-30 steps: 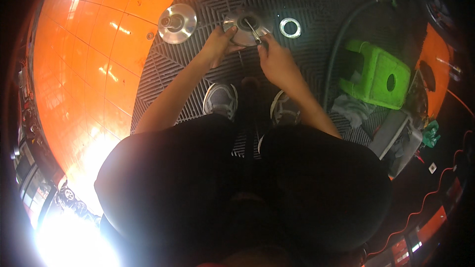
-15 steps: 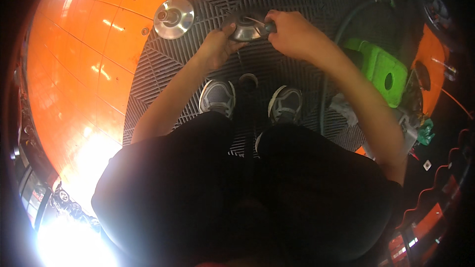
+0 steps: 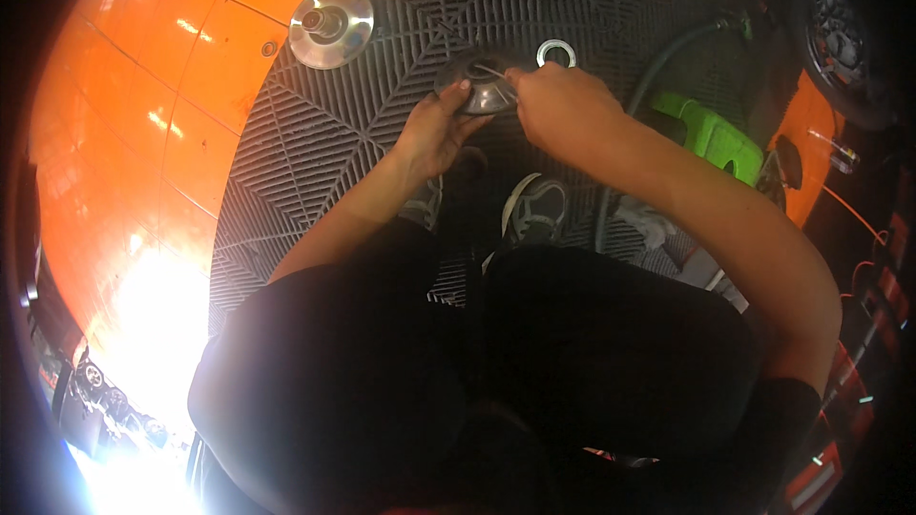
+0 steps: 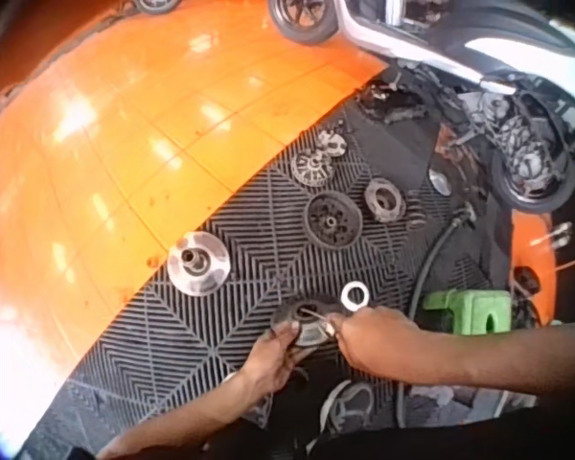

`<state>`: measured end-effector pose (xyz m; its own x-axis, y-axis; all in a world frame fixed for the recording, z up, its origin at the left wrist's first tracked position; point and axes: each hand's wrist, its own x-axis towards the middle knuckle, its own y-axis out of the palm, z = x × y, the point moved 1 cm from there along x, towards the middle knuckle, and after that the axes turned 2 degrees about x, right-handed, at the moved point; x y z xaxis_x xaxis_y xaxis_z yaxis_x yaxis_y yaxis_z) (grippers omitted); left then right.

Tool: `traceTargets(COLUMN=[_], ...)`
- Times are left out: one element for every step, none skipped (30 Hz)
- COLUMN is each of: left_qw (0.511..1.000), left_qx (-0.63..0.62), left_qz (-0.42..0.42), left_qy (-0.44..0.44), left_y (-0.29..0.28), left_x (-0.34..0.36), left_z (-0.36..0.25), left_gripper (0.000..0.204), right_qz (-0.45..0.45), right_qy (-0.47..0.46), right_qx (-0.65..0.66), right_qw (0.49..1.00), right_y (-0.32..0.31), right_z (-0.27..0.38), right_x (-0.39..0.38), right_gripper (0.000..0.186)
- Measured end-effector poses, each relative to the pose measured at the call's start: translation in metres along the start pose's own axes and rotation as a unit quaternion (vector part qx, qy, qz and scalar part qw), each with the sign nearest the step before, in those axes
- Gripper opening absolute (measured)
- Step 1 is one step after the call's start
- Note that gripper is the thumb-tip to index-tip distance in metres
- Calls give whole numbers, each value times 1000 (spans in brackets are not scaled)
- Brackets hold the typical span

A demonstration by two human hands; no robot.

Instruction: The person sits on the floor and cleans a circular metal motorcycle part using a grey cloth. They then use a screwdriver to scrape the surface of the part and another similar metal component, removing residue.

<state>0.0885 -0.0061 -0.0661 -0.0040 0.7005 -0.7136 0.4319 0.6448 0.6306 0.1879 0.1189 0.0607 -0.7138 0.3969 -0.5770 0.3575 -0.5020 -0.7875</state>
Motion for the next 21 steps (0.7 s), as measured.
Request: traceTargets(left_qw=[1000,1000,1000,999,1000,1000,1000,1000,999,999,999,999,1000,1000,1000,999,999,999,999,999,999], left_qx=[4,12,21,29,23,17,11,4,8,13,20,14,7,0,5,10,15,16,16,17,17], left_qz=[10,3,-4,-11,-9,-7,-6,-18,-25,-32,-42,-31,-20,-8,-20,-31,-43,-37,-31,-26,-33], left_qy=[3,6,10,13,8,3,-2,-24,-19,-14,-8,-8,-8,-8,-8,-9,-10,-10,-11,-10,-11], left_y=[-3,-6,-9,-11,-13,-16,-18,-11,-7,-4,-4,-6,-8,-8,-8,-5,-4,-5,-6,-6,-6], left_x=[3,4,5,6,7,9,10,3,1,0,-1,-1,2,3,1,-1,-2,-1,2,2,0], left_z=[3,6,9,11,12,12,13,7,7,8,7,6,5,5,5,7,7,6,5,3,2], left_gripper=[28,28,29,29,30,31,32,34,33,33,33,32,32,31,30,30,29,29,30,30,30], right_qz=[21,44,66,73,81,90,84,79,73,85,94,104,102,100,97,96,94,92,82,74,65], right_qy=[-1,-1,-1,9,19,30,27,26,25,27,27,27,27,26,26,31,35,41,53,64,75], right_qx=[-6,-10,-14,-12,-11,-9,-9,-8,-7,-9,-9,-8,-14,-20,-27,-21,-17,-12,3,18,34], right_qw=[1000,999,998,997,996,995,996,997,997,996,995,994,994,994,995,995,995,995,995,995,994], right_y=[-2,-4,-6,-9,-13,-14,-13,-10,-8,-8,-9,-9,-8,-7,-5,-2,1,4,5,6,8], right_z=[1,4,7,11,17,20,21,21,20,20,21,22,23,22,22,21,20,19,18,18,17], right_x=[3,7,11,11,8,6,6,5,4,3,3,3,2,2,1,0,-1,-1,-2,-2,-2], right_gripper=[34,34,34,31,29,27,27,28,29,30,31,32,33,34,36,37,38,39,38,37,36])
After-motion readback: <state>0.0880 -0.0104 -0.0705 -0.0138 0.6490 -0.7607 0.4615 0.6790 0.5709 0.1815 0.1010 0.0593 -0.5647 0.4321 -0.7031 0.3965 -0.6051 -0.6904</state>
